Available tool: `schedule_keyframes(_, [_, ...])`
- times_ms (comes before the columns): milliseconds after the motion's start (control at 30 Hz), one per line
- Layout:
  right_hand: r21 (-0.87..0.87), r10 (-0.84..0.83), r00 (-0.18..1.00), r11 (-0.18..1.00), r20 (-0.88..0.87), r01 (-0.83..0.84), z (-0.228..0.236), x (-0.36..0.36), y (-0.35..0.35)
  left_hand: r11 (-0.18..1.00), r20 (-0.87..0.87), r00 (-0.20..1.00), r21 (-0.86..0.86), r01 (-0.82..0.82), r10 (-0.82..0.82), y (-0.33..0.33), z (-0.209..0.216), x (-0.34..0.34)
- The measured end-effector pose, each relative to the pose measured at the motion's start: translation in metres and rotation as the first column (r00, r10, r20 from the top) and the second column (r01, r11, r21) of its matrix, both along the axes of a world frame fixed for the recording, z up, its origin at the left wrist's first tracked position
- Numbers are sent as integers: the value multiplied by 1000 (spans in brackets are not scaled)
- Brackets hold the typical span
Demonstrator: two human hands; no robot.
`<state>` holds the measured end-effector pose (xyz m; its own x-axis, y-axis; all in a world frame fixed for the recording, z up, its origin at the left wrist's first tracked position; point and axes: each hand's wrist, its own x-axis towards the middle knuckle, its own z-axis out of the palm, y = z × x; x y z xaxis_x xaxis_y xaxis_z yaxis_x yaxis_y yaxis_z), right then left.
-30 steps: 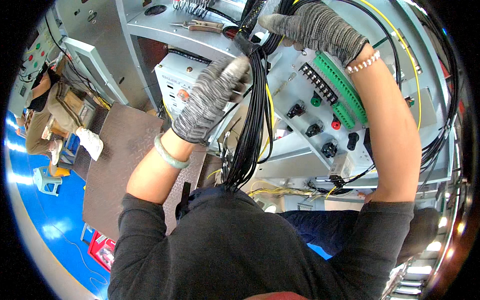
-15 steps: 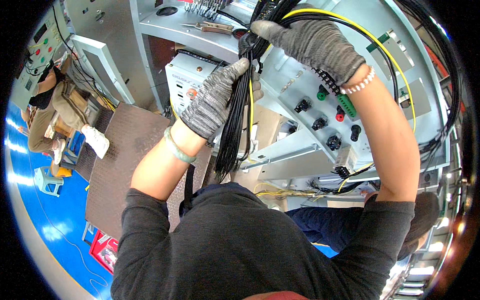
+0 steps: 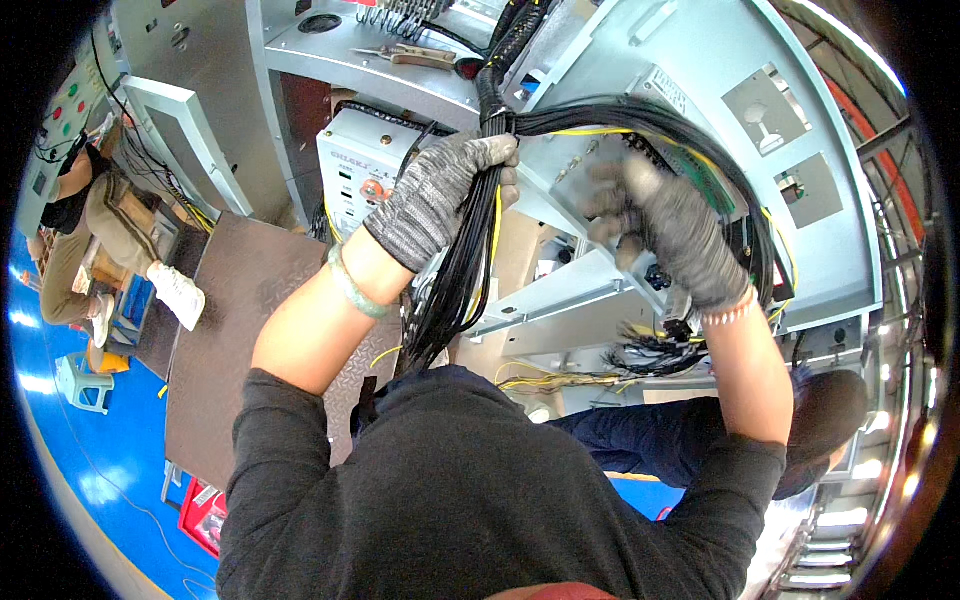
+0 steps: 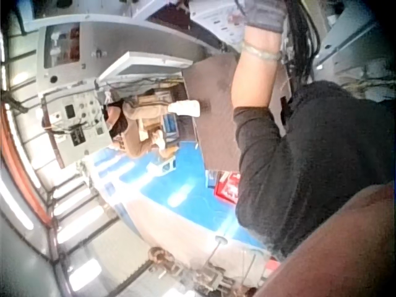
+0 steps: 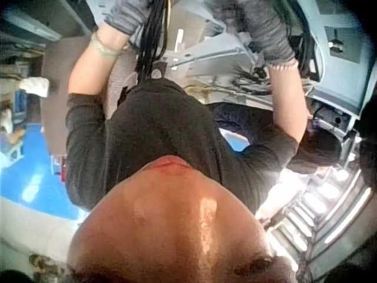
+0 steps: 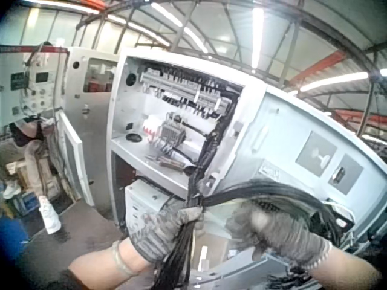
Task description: The person organizes a bundle of black and yellow wires inside an open electrical cabinet. They gather the wires, align them, and secure them with zip ties while standing on a metal platform. The person adjusts the wire bundle repeatedly to ensure neatness.
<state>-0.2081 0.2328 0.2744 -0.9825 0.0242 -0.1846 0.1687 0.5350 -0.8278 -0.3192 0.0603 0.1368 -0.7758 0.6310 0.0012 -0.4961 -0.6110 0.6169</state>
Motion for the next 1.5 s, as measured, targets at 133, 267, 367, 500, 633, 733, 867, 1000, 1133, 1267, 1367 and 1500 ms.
schedule_keyframes(133, [719,532,773,680,-346,-146,11,5,-12,998,-80,997,-59,-22,17,-9,-2,-2])
schedule_keyframes(267, [873,715,520,467,-467,143,32,-20,-40,998,-91,996,-58,20,-25,-8,-1,4])
schedule_keyframes(367, [917,762,512,356,-396,178,27,-51,-35,997,-167,986,-82,9,-23,-11,1,6])
schedule_keyframes(500, [990,616,786,139,-61,-32,5,-68,-37,977,-202,979,-212,-32,-11,-7,-5,4])
schedule_keyframes(633, [985,576,813,171,-85,-18,-33,-64,-31,970,-159,987,-240,-47,8,-7,0,5])
schedule_keyframes(733, [967,504,854,253,-134,2,-52,-67,-23,968,-168,986,-250,-24,-19,-13,8,5])
schedule_keyframes(867, [944,498,821,298,-280,141,-62,-62,-18,953,-212,974,-303,8,-75,-19,9,-1])
schedule_keyframes(1000, [920,569,743,355,-353,165,-64,-66,-11,946,-242,964,-322,25,-108,-16,-5,-15])
schedule_keyframes(1133, [859,505,771,501,-387,103,-70,-69,-9,934,-268,957,-356,8,-111,-11,-5,-15])
schedule_keyframes(1267, [816,528,732,575,-430,65,-74,-72,-3,867,-375,921,-489,-100,-105,-11,-2,-15])
schedule_keyframes(1367, [793,516,754,609,-407,11,-65,-72,-5,831,-413,892,-550,-84,-183,-16,3,-17])
schedule_keyframes(1500, [782,514,798,617,-316,-87,-63,-74,8,816,-457,879,-554,-163,-134,-13,11,-12])
